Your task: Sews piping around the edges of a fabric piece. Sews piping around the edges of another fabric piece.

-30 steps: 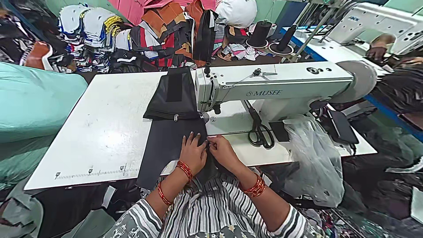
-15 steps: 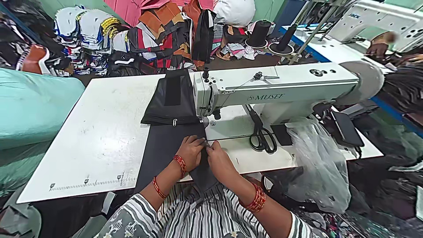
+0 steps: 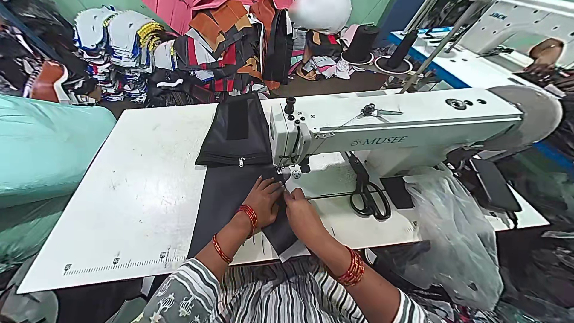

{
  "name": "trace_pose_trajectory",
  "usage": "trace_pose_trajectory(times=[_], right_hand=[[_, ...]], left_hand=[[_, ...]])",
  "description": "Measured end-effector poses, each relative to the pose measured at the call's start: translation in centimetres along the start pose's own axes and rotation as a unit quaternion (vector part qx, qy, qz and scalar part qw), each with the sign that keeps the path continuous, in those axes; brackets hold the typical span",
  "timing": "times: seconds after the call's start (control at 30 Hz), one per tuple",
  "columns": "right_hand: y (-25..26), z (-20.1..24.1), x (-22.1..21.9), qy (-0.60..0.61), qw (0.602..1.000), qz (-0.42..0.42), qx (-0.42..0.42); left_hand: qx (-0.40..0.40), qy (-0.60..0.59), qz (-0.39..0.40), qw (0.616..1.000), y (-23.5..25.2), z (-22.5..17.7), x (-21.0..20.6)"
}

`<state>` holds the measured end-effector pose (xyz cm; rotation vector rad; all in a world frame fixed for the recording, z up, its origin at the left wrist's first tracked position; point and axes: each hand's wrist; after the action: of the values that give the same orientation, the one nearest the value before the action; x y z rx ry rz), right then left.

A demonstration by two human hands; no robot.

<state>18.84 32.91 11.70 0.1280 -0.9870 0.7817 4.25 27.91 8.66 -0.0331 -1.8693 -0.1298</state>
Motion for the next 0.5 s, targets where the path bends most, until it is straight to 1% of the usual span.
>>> trace_pose_trajectory(times=[0.1,0.2,0.27,0.33,0.4,0.43,0.5], right_hand=[[1.1,-0.2,0.0,0.018,0.999,-0.023,0.017],[2.2,0.0,0.4,0.04,0.999,-0.013,0.012],[2.7,0.3,0.9,0.043,0.999,0.009,-0.006],[2.9,0.3,0.9,0.044,0.999,0.008,-0.006],[2.7,-0.2,0.6,0.065,0.998,-0.012,0.007],[2.4,-0.7,0.5,0.09,0.995,-0.031,0.019],[1.8,-1.4,0.8,0.143,0.988,-0.045,0.028]], left_hand=[[-0.016,-0.005,-0.022,1.0,0.9,1.3,-0.1],[-0.016,-0.002,-0.025,1.0,1.8,2.2,0.1],[-0.015,0.004,-0.012,1.0,2.3,2.6,0.5],[-0.013,0.01,0.007,1.0,2.5,2.7,0.8],[0.0,0.003,0.015,1.0,2.3,2.5,0.6],[0.014,-0.011,0.0,1.0,2.1,2.2,0.3],[0.066,-0.059,-0.013,0.996,1.2,0.7,0.4]])
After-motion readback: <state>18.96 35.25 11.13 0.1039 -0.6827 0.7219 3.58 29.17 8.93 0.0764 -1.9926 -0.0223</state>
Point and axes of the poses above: each hand's wrist, its own y-axis towards the middle knuckle, its own x-axis out of the back of the hand, z = x × y, and after that the axes turned 15 degrees about y, right-handed
